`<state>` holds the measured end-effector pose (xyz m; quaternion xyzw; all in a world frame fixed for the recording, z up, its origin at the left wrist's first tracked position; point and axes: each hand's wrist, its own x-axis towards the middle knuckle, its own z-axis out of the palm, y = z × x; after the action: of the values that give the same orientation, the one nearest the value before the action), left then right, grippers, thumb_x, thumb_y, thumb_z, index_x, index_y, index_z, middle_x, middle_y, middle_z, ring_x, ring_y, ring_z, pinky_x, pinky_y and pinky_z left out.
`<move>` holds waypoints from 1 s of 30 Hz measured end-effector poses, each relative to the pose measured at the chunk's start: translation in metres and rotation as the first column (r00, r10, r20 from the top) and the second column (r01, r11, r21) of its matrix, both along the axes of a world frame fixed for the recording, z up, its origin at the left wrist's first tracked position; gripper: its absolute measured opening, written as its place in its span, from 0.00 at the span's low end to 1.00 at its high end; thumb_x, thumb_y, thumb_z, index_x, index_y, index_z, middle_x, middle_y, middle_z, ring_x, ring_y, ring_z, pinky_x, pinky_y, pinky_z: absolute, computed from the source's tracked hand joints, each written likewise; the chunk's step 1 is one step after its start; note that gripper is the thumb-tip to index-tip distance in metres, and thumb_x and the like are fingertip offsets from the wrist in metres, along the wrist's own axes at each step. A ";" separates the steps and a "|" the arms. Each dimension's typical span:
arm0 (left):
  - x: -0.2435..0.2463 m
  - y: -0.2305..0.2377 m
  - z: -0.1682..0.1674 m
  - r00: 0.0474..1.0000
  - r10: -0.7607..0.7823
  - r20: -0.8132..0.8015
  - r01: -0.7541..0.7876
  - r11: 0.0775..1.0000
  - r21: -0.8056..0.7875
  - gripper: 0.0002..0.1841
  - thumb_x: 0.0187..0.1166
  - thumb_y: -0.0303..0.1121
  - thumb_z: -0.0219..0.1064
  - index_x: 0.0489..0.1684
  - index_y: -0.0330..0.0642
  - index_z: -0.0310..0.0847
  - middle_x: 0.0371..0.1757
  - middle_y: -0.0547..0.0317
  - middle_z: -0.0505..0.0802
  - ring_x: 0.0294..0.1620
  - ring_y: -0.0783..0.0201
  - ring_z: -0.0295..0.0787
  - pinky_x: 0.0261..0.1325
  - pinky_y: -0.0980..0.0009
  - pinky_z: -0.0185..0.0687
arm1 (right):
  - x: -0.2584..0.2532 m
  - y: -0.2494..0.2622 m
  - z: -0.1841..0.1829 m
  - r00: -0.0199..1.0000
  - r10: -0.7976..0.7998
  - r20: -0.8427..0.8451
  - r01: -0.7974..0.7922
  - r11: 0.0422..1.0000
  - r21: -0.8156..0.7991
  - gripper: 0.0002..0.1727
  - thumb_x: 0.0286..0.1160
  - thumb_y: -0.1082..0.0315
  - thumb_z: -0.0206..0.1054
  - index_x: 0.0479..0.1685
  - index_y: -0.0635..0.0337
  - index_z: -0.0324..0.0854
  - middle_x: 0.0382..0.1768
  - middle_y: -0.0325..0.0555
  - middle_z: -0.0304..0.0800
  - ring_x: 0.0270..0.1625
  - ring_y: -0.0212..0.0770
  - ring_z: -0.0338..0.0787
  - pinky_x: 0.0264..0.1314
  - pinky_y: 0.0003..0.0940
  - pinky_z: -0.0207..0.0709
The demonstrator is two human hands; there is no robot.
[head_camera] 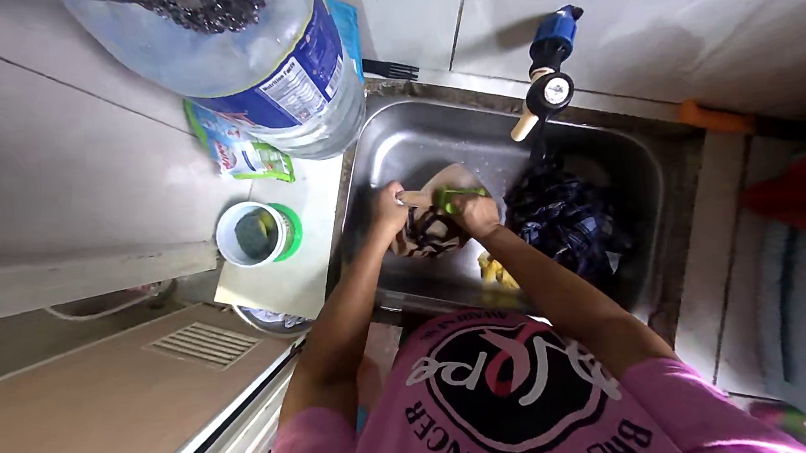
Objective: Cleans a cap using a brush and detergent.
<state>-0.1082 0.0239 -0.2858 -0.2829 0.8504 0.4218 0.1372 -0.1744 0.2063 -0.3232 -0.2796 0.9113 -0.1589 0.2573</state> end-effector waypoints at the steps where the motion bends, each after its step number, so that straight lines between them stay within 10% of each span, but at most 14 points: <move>1: 0.002 -0.005 0.000 0.999 -0.023 -0.023 0.022 1.000 -0.016 0.10 0.73 0.23 0.73 0.46 0.27 0.81 0.46 0.32 0.89 0.52 0.39 0.87 0.59 0.40 0.78 | -0.002 0.010 -0.005 1.000 0.009 -0.023 -0.007 0.997 0.074 0.23 0.86 0.51 0.63 0.64 0.58 0.88 0.57 0.65 0.92 0.62 0.69 0.90 0.61 0.72 0.79; 6: 0.006 -0.006 -0.006 0.991 -0.118 0.061 0.124 0.987 -0.104 0.13 0.71 0.19 0.71 0.52 0.27 0.82 0.52 0.29 0.90 0.59 0.34 0.88 0.64 0.38 0.78 | -0.046 0.021 0.041 0.953 -0.300 0.042 0.269 0.902 0.339 0.27 0.84 0.45 0.63 0.67 0.56 0.85 0.60 0.67 0.90 0.64 0.71 0.88 0.59 0.75 0.77; 12: -0.001 0.015 -0.013 0.972 -0.146 0.183 0.164 0.983 -0.086 0.19 0.74 0.20 0.67 0.65 0.29 0.80 0.60 0.31 0.90 0.65 0.36 0.87 0.70 0.37 0.77 | -0.004 -0.034 0.039 0.972 -0.227 0.059 0.233 0.963 -0.138 0.25 0.81 0.48 0.68 0.60 0.61 0.88 0.53 0.65 0.93 0.59 0.68 0.91 0.60 0.72 0.80; 16: 0.013 -0.002 -0.021 0.966 -0.144 0.215 0.145 0.989 0.011 0.18 0.78 0.27 0.72 0.62 0.27 0.79 0.57 0.27 0.88 0.62 0.33 0.86 0.68 0.36 0.76 | 0.001 -0.013 0.003 1.000 0.010 0.029 -0.012 0.997 0.079 0.19 0.84 0.57 0.66 0.64 0.57 0.87 0.57 0.64 0.92 0.62 0.69 0.90 0.60 0.72 0.80; 21: 0.024 -0.007 -0.019 0.959 -0.247 -0.136 0.249 0.968 -0.002 0.21 0.81 0.34 0.73 0.67 0.31 0.79 0.58 0.33 0.90 0.61 0.39 0.89 0.70 0.43 0.79 | -0.060 0.046 0.033 0.972 -0.235 -0.028 0.232 0.919 0.319 0.24 0.87 0.52 0.62 0.70 0.58 0.83 0.62 0.71 0.88 0.66 0.76 0.86 0.62 0.78 0.74; 24: 0.014 -0.011 -0.027 0.950 -0.239 -0.199 0.228 0.971 -0.076 0.15 0.88 0.35 0.62 0.50 0.28 0.87 0.52 0.33 0.90 0.60 0.39 0.87 0.69 0.44 0.78 | -0.072 0.057 0.050 0.915 -0.402 -0.022 0.401 0.907 0.129 0.29 0.82 0.47 0.68 0.70 0.61 0.83 0.61 0.72 0.88 0.65 0.76 0.86 0.64 0.78 0.73; 28: 0.000 0.008 -0.030 0.986 0.148 0.070 -0.164 0.907 0.387 0.24 0.94 0.42 0.53 0.77 0.32 0.74 0.72 0.34 0.84 0.74 0.45 0.79 0.78 0.45 0.70 | -0.020 0.011 0.055 0.971 -0.236 0.037 0.233 0.901 -0.366 0.26 0.75 0.54 0.76 0.56 0.72 0.86 0.51 0.68 0.92 0.56 0.66 0.92 0.64 0.67 0.82; 30: 0.004 0.026 -0.010 0.920 0.351 0.176 -0.391 0.780 0.489 0.19 0.90 0.30 0.58 0.75 0.33 0.73 0.67 0.43 0.85 0.64 0.57 0.81 0.69 0.58 0.76 | 0.010 -0.016 0.037 0.993 -0.086 -0.081 0.025 0.826 -0.563 0.18 0.72 0.61 0.78 0.40 0.72 0.88 0.40 0.64 0.93 0.47 0.62 0.95 0.55 0.62 0.86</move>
<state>-0.1042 0.0500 -0.2957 -0.4132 0.6281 0.6412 0.1536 -0.1646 0.1899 -0.2865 -0.3239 0.8444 -0.4118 0.1120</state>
